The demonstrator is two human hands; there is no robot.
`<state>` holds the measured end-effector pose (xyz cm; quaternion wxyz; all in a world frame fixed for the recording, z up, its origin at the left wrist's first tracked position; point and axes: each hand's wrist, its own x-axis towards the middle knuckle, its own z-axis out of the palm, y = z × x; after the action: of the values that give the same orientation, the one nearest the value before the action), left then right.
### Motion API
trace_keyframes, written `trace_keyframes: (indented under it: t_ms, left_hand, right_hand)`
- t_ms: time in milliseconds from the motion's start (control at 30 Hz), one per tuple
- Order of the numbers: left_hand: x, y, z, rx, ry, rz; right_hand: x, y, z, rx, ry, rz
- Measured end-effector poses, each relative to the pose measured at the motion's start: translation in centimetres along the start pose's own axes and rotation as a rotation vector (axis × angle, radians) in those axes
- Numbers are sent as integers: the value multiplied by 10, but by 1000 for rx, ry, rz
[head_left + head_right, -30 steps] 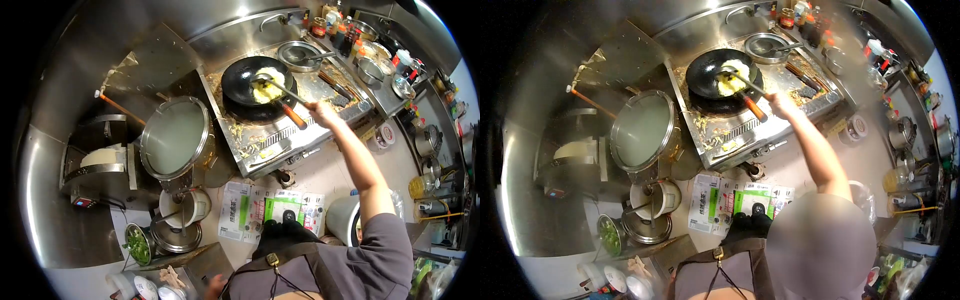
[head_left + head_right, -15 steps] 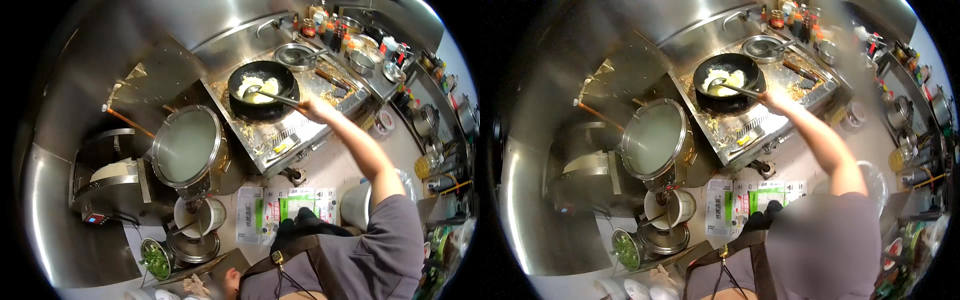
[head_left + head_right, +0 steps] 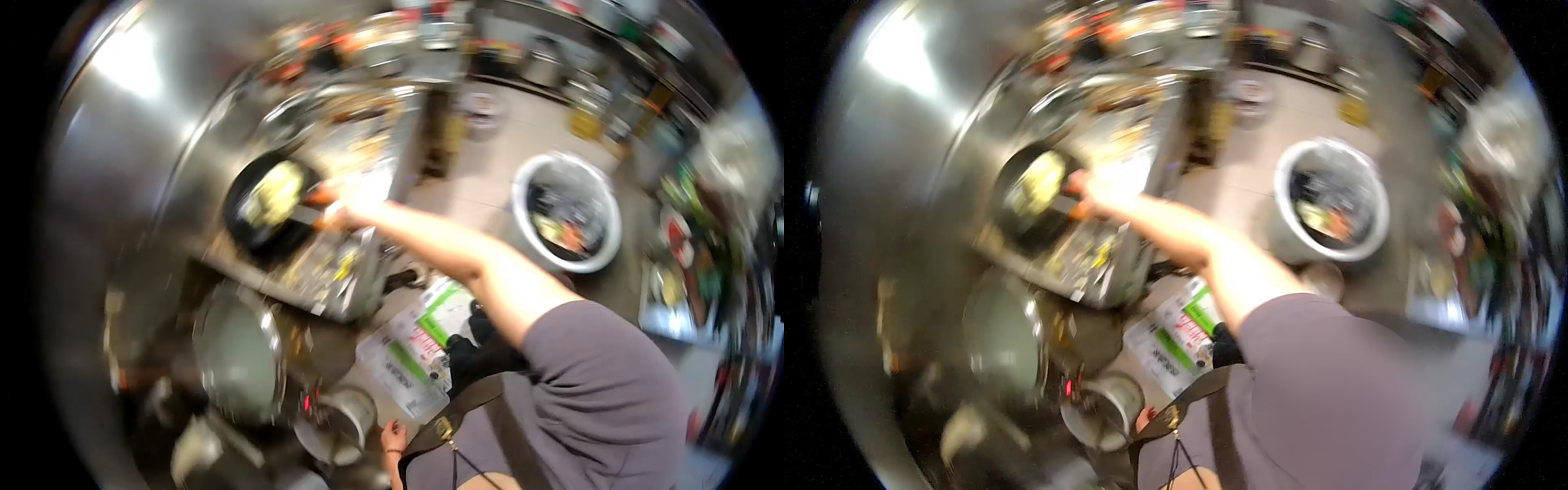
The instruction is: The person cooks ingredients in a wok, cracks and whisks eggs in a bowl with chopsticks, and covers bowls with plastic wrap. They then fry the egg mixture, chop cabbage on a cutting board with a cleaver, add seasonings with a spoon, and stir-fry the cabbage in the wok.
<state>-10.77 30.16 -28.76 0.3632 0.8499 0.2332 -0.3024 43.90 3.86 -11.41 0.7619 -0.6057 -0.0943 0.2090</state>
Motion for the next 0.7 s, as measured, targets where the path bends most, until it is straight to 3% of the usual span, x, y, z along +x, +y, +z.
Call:
trace_keyframes:
  t_ms: [33, 100, 133, 200, 233, 267, 300, 333, 400, 433, 467, 500, 567, 700]
  left_hand:
    - [19, 10, -10, -166, 25, 71]
    - [63, -4, -15, -386, 45, 85]
    - [90, -20, -11, -435, 59, 49]
    - [107, 14, -17, -292, -74, 29]
    - [114, 30, -16, -235, -139, 33]
    - [120, 47, -14, -191, -191, 38]
    - [127, 60, -13, -161, -234, 49]
    - [129, 80, -9, -131, -271, 56]
    - [135, 114, 3, -94, -334, 66]
    - [135, 130, 11, -81, -364, 64]
    - [137, 146, 20, -72, -384, 63]
    - [138, 160, 30, -64, -407, 64]
    - [141, 186, 48, -84, -451, 76]
    - [155, 187, 31, -377, -692, 238]
  right_hand:
    - [-11, -2, -9, 322, 57, 146]
    - [-106, -29, -46, -510, 400, -362]
    - [-153, -29, -78, -1086, 430, -535]
    - [-235, -2, -164, -1089, 634, -457]
    - [-279, 17, -206, -1093, 879, -83]
    - [-334, 46, -265, -930, 1222, -103]
    - [-399, 26, -283, -731, 1357, -109]
    - [-453, 64, -345, -299, 1679, -167]
    - [-547, 66, -407, -848, 2003, 228]
    - [-578, 49, -433, -814, 2099, 364]
    - [-604, 76, -492, -1064, 2338, 53]
    - [-626, 47, -513, -1238, 2239, 146]
    - [-647, 19, -577, -1113, 2189, 368]
    - [-685, 41, -669, -1169, 1866, 786]
